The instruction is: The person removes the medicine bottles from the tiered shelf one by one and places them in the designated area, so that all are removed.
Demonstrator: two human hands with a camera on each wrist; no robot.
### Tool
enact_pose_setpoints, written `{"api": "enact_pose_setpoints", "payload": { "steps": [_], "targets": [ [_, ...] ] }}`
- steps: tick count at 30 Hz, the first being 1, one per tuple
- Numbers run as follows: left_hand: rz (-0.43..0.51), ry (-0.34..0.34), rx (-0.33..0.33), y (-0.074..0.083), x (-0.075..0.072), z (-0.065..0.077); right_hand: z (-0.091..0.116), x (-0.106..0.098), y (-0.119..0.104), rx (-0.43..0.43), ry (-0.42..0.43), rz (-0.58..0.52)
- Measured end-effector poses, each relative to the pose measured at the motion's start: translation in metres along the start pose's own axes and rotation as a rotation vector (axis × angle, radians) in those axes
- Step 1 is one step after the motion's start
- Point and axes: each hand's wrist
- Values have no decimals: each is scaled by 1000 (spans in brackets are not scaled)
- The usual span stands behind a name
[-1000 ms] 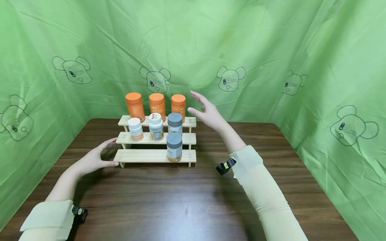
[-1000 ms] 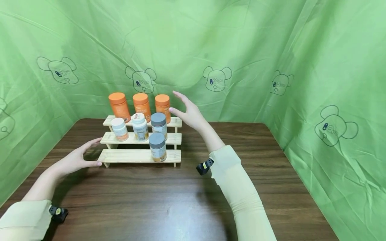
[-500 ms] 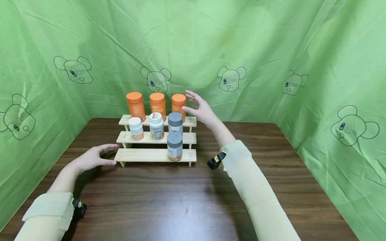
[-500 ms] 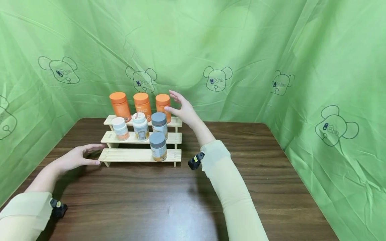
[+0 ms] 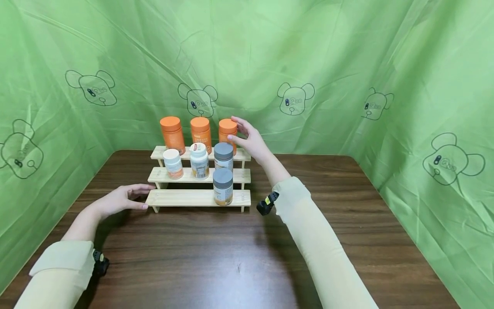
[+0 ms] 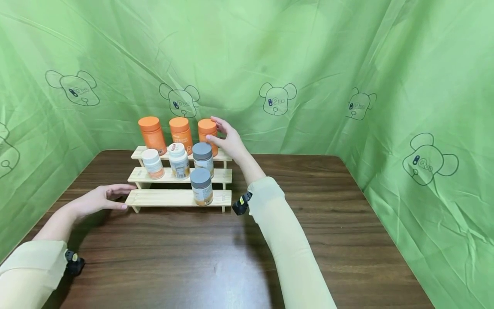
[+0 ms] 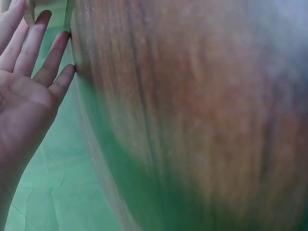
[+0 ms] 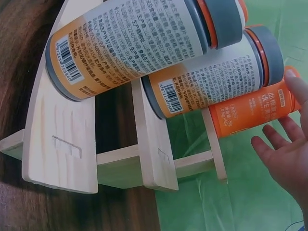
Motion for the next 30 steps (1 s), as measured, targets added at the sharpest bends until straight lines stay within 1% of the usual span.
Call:
{"api": "enact_pose_setpoints", "payload": {
  "steps": [4,8,11,15,18,23,30],
  "targets": [
    [45,-7,4,0,-1,1,-3,2,1,9,19,12],
    [89,-10,24,-2,0,1,-6,5,2,14,27,-14],
    [83,-5,32,-4,0,0,-12,6,10,7,45,-21],
    [51,1,20,-4,-1,-3,-20,5,22,-12,84,11],
    [36,0,12,-3,-1,-4,-21,3,25,-17,100,10],
    [22,2,2,0,0,-4,-16,-4,21,3,111,-36],
    [39,2,4,0,0,0,3,-16,-3,21,146,-55]
  ]
}}
Point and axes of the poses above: each hand's wrist, its own z-axis away from the middle knuckle, its own x-axis out of the palm, y = z × x, and after that the axes turned 6 degrees about x, right-handed
